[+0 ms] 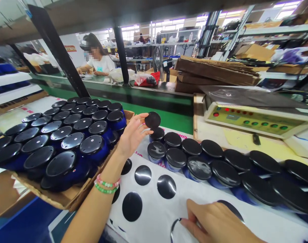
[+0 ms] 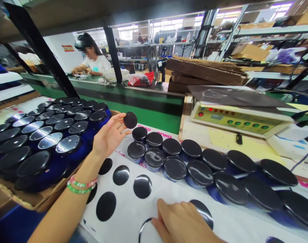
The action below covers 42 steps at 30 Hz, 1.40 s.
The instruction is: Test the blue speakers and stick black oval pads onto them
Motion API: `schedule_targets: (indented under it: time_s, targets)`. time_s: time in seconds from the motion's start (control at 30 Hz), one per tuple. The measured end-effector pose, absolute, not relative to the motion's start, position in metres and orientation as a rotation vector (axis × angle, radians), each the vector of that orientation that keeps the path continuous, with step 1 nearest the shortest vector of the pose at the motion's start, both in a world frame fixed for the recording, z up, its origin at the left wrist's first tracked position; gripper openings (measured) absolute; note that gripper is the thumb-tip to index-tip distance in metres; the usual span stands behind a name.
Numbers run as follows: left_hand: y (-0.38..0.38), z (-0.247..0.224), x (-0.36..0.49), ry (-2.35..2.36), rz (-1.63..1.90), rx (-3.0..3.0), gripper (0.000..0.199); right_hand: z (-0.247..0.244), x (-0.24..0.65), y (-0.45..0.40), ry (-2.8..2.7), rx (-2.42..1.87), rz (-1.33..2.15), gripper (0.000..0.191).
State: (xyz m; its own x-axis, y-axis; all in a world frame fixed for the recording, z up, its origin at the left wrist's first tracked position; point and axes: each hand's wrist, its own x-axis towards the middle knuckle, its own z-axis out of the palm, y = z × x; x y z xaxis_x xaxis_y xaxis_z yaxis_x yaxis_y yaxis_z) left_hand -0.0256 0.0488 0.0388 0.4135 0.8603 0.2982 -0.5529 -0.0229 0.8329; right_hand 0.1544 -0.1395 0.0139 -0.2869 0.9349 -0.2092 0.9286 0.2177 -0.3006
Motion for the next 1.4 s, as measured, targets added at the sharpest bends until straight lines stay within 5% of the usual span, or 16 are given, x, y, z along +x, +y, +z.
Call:
schedule_targets:
  time_s: [0.23, 0.4, 0.73, 1.0, 1.2, 1.4]
  targets:
    - [0.047, 0.040, -0.025, 0.340, 1.135, 1.101, 0.033, 0.028, 0.156, -0.125, -2.514, -2.182, 0.673, 0.034]
    - [0.045, 0.039, -0.024, 0.277, 1.091, 1.094, 0.032, 0.058, 0.175, -0.111, -2.214, -1.996, 0.849, 0.040]
    - [0.036, 0.034, -0.019, 0.194, 0.956, 1.279, 0.044, 0.101, 0.169, -0.010, -1.899, -1.488, 0.281, 0.020]
    - [0.044, 0.025, -0.011, 0.633, 1.392, 1.650, 0.056, 0.089, 0.160, 0.025, -2.103, -1.035, -0.305, 0.012]
    - [0.061, 0.009, -0.026, 1.008, 1.097, 2.060, 0.081, 0.076, 0.172, 0.049, -1.796, -1.254, 0.166, 0.018]
    - [0.078, -0.008, -0.031, 0.793, 0.770, 1.871, 0.086, 0.046, 0.183, 0.064, -1.575, -1.433, 0.927, 0.036]
